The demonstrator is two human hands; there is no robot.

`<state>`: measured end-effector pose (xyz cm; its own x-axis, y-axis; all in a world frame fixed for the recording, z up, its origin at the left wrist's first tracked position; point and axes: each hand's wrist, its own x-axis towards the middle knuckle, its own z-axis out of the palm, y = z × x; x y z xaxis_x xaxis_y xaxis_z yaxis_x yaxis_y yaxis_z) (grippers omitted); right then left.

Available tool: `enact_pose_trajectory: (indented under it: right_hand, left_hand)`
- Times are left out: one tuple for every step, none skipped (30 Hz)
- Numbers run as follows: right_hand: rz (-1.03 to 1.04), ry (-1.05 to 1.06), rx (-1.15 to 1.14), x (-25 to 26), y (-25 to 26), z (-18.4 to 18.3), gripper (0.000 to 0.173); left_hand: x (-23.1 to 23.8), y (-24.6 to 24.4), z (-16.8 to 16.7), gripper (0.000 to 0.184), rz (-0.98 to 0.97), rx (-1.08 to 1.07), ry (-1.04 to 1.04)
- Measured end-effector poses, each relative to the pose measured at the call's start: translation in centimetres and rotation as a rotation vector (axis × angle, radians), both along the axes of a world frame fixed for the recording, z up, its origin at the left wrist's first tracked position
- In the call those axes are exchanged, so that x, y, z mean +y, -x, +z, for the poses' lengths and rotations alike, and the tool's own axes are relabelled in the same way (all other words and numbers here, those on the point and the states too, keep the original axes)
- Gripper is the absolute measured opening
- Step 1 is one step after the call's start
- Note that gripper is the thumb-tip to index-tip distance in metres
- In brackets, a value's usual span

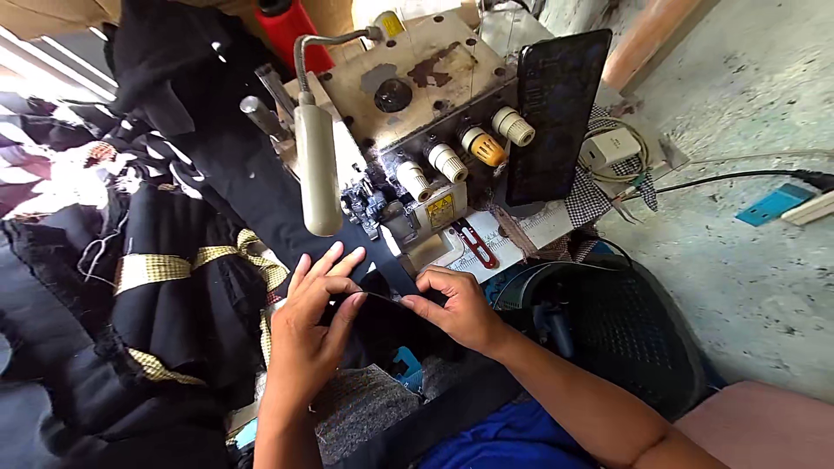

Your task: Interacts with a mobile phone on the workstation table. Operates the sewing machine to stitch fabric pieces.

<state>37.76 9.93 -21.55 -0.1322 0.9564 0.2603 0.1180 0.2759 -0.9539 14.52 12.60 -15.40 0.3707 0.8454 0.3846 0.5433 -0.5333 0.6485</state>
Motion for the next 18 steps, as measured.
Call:
enact_pose_trajectory:
  right_hand:
    - [0.03, 0.035, 0.042, -0.1, -0.3, 0.4, 0.024]
    - [0.066, 0.072, 0.085, -0.2, -0.7, 0.9, 0.023]
    - [0.102, 0.094, 0.121, -0.3, -1.0, 1.6, 0.023]
    - [0.132, 0.1, 0.153, -0.5, -1.3, 2.3, 0.022]
    - [0.16, 0.097, 0.183, -0.6, -1.5, 3.0, 0.022]
    - [0.182, 0.09, 0.213, -0.7, -1.5, 3.7, 0.021]
    - [0.196, 0.081, 0.24, -0.8, -1.5, 4.3, 0.02]
    - [0.199, 0.073, 0.258, -0.7, -1.5, 4.7, 0.019]
    - [0.194, 0.066, 0.268, -0.7, -1.5, 5.1, 0.018]
    - [0.187, 0.065, 0.277, -0.7, -1.5, 5.5, 0.018]
    - [0.181, 0.075, 0.288, -0.6, -1.5, 5.9, 0.017]
    - [0.185, 0.098, 0.316, -0.5, -1.6, 6.2, 0.017]
    - [0.2, 0.129, 0.361, -0.4, -1.7, 6.5, 0.016]
    - [0.222, 0.169, 0.414, -0.2, -1.8, 6.7, 0.015]
    - [0.248, 0.217, 0.464, 0.0, -1.9, 7.0, 0.015]
    - [0.276, 0.263, 0.502, 0.2, -2.0, 7.2, 0.014]
    - [0.297, 0.296, 0.529, 0.4, -2.1, 7.4, 0.013]
    - [0.307, 0.312, 0.544, 0.6, -2.2, 7.6, 0.013]
  left_hand:
    - [0.3, 0.2, 0.3, 0.022, -0.017, -0.011, 0.013]
    - [0.6, 0.2, 0.7, 0.021, -0.027, -0.011, 0.024]
    - [0.9, 0.1, 1.0, 0.02, -0.021, 0.004, 0.025]
    - [1.2, -0.2, 1.3, 0.02, -0.001, 0.02, 0.017]
    - [1.3, -0.6, 1.6, 0.019, 0.024, 0.035, 0.005]
    - [1.4, -0.9, 1.8, 0.019, 0.044, 0.041, -0.001]
    - [1.4, -1.3, 2.0, 0.018, 0.059, 0.048, -0.01]
    - [1.3, -1.6, 2.2, 0.018, 0.072, 0.056, -0.022]
    - [1.0, -1.8, 2.4, 0.017, 0.088, 0.07, -0.038]
    - [0.6, -1.9, 2.7, 0.018, 0.105, 0.089, -0.059]
    - [0.1, -2.1, 3.1, 0.018, 0.116, 0.105, -0.077]
    - [-0.5, -2.2, 3.5, 0.017, 0.114, 0.113, -0.089]
    - [-1.0, -2.2, 3.9, 0.016, 0.092, 0.107, -0.089]
    - [-1.4, -2.3, 4.1, 0.016, 0.052, 0.091, -0.076]
    - [-1.5, -2.5, 4.1, 0.017, 0.008, 0.069, -0.058]
    - [-1.5, -2.7, 4.0, 0.018, -0.033, 0.049, -0.04]
    - [-1.3, -2.8, 3.9, 0.019, -0.062, 0.041, -0.027]
    - [-1.0, -2.8, 3.8, 0.019, -0.079, 0.038, -0.016]
